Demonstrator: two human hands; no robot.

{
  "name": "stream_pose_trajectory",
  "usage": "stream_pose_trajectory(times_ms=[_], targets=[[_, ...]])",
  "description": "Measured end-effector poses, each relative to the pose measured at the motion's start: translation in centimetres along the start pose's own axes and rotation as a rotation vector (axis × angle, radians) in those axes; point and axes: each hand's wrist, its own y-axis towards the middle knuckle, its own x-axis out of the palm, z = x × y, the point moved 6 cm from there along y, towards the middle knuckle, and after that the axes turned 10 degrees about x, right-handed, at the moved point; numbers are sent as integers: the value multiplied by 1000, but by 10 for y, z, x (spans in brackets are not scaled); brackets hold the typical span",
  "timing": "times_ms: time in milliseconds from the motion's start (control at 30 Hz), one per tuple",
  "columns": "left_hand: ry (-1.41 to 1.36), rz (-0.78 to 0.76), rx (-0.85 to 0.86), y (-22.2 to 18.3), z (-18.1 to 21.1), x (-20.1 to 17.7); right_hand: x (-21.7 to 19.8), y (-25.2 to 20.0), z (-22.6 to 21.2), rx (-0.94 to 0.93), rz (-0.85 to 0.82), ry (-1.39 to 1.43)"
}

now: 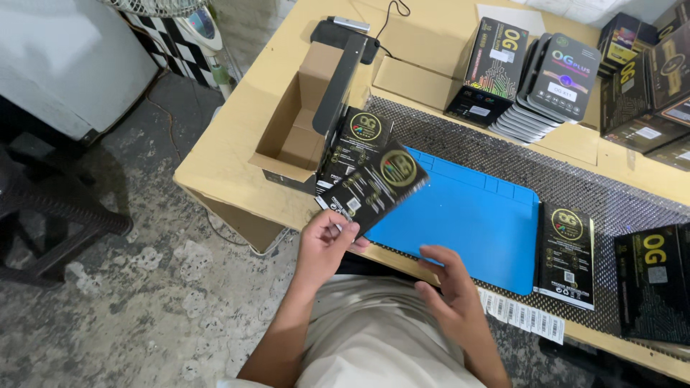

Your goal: The person picks up several smartphone screen components from a workspace, turning them over to view the front, back, and connecting cables.

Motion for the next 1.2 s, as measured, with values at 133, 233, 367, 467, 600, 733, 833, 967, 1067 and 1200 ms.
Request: stream_pose_trajectory(times_ms=[133,233,367,467,600,733,833,967,1067,1200], targets=[[-43,-174,66,-3,-4,10,-21,-4,-5,56,42,228],[-159,-343,55,-6,2,33,-43,-10,-21,68,242,400],[-165,-570,51,-7,1,63,-81,-28,-2,201,529,296],[-164,-688,-2,-2,0,84,-111,-43,29,153,611,367],[249,-865,-65,14,0,105,-148,-55,58,-51,695,312],[502,-928,-78,23,-5,129,-149,-59,48,-79,724,215],[547,-855,-35,28,-16,134,-139,-57,40,-73,665,199],[583,-795,-27,31,-21,129,-140,-57,53,6,705,190],[548,-727,70,33,-23,124,-140,-52,57,53,730,206],[482,-677,123,33,-21,123,-128,-50,36,97,762,240]])
